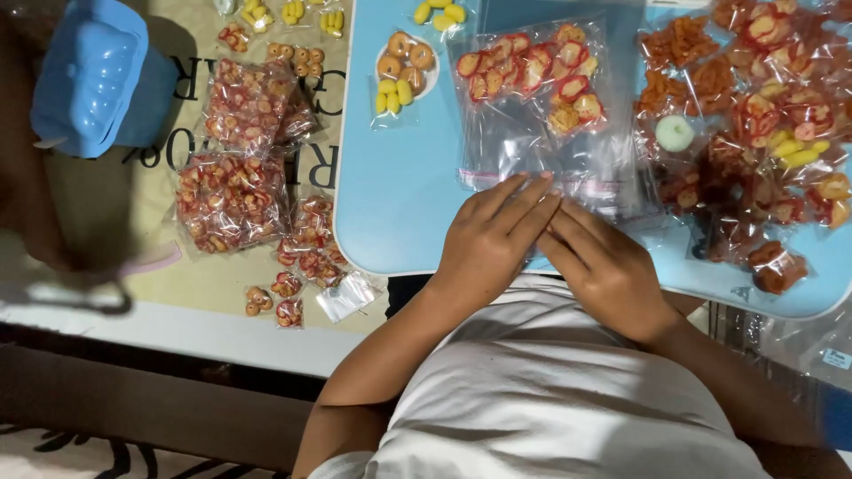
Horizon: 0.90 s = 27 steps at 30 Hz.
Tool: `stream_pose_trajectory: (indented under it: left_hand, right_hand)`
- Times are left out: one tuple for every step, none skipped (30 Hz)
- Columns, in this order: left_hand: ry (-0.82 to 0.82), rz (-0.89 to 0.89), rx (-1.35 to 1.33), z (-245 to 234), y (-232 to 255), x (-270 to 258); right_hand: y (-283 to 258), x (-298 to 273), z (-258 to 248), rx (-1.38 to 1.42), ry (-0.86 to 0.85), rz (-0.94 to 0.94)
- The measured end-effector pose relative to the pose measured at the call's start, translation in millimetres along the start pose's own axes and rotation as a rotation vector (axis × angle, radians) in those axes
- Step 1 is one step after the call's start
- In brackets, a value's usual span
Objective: Sorting and placing small snack items into plastic zip bags and sealing them.
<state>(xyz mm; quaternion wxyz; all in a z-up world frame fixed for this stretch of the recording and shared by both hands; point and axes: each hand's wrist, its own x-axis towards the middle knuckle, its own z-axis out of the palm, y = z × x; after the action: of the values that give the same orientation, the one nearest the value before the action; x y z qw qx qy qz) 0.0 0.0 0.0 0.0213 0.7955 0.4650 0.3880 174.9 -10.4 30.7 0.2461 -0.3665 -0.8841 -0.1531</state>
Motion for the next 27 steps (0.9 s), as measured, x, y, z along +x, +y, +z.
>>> stream_pose_trajectory:
  left_hand:
    - [0.0,0.0,0.001,-2.1,1.2,3.4]
    - [0.015,0.015,0.013,-4.4,2.4,6.7]
    - [0.03,0.026,0.026,-7.3,4.1,8.8]
    - [0.03,0.022,0.029,-6.1,4.7,8.8]
    - [0.044,0.05,0.047,-4.1,5.2,10.3]
    - [0.058,0.079,0.064,-1.9,6.0,12.2]
    - [0.061,0.083,0.063,-2.3,6.2,14.3]
    - [0.068,0.101,0.044,-2.7,6.4,16.5]
    - [0.072,0.117,0.026,-4.0,6.8,17.5]
    - [0.071,0.119,0.025,-4.6,7.4,18.3]
    - [0.076,0.126,0.047,-5.4,7.8,19.0]
    - [0.082,0.134,0.07,-6.0,8.3,19.8]
    - [0.078,0.137,0.067,-5.4,8.8,17.2]
    - [0.059,0.121,0.1,-4.6,9.4,14.9]
    - [0.041,0.109,0.13,-2.9,10.0,13.9]
    - [0.038,0.117,0.123,-6.6,12.1,14.4]
    - [0.001,0.093,0.18,-10.4,13.9,15.0]
    - [-0.036,0.069,0.238,-14.5,15.7,15.5]
    - [-0.033,0.073,0.239,-18.1,15.0,15.2]
    - [-0.079,0.063,0.271,-21.8,14.1,14.7]
    - [-0.133,0.045,0.301,-27.1,14.9,11.0]
    - [-0.139,0.042,0.301,-30.7,15.1,8.2]
    - [-0.193,0.036,0.269,-32.8,14.6,7.2]
    - [-0.247,0.029,0.238,-34.8,14.1,6.3]
    - [-0.248,0.03,0.237,-33.4,13.0,5.3]
    - [-0.308,0.008,0.159,-32.0,11.9,4.4]
    - [-0.369,-0.011,0.08,-30.2,10.7,3.4]
  right_hand:
    - [3.9,-3.3,2.6,0.001,0.001,0.0]
    - [7.5,-6.7,5.1,-0.007,0.034,-0.021]
    - [10.4,-10.3,7.5,-0.012,0.066,-0.045]
    - [11.4,-11.9,12.7,-0.008,0.066,-0.047]
    - [13.1,-13.7,17.1,-0.051,0.071,-0.035]
    - [15.2,-15.4,21.3,-0.093,0.077,-0.023]
    - [14.4,-10.1,20.1,-0.097,0.079,-0.023]
    - [13.8,-4.9,18.8,-0.104,0.094,-0.012]
    - [11.7,0.0,17.6,-0.107,0.107,0.0]
    - [10.2,7.6,15.2,-0.108,0.107,0.003]
    - [8.5,15.3,13.2,-0.085,0.113,0.011]
    - [7.1,22.8,11.2,-0.063,0.119,0.019]
    - [5.9,18.4,15.3,-0.064,0.118,0.025]
    - [5.1,13.9,19.4,-0.067,0.035,0.023]
    - [5.2,9.4,23.1,-0.075,-0.047,0.024]
    - [4.5,5.3,22.7,-0.081,-0.048,0.032]
    - [4.3,1.7,22.7,-0.089,-0.09,0.04]
    - [3.6,-1.8,22.6,-0.098,-0.132,0.049]
    - [5.5,-1.2,20.7,-0.101,-0.127,0.05]
    - [7.0,-0.6,19.1,-0.154,-0.15,0.052]
    - [5.6,-1.9,16.2,-0.199,-0.18,0.054]
    - [4.3,-0.4,14.0,-0.194,-0.184,0.056]
    - [4.9,1.4,12.0,-0.221,-0.197,0.068]
    - [5.7,3.3,9.9,-0.248,-0.21,0.08]
    - [5.5,1.9,14.9,-0.248,-0.211,0.082]
    - [5.4,0.6,19.8,-0.194,-0.235,0.085]
    - [5.0,-1.2,24.7,-0.14,-0.259,0.09]
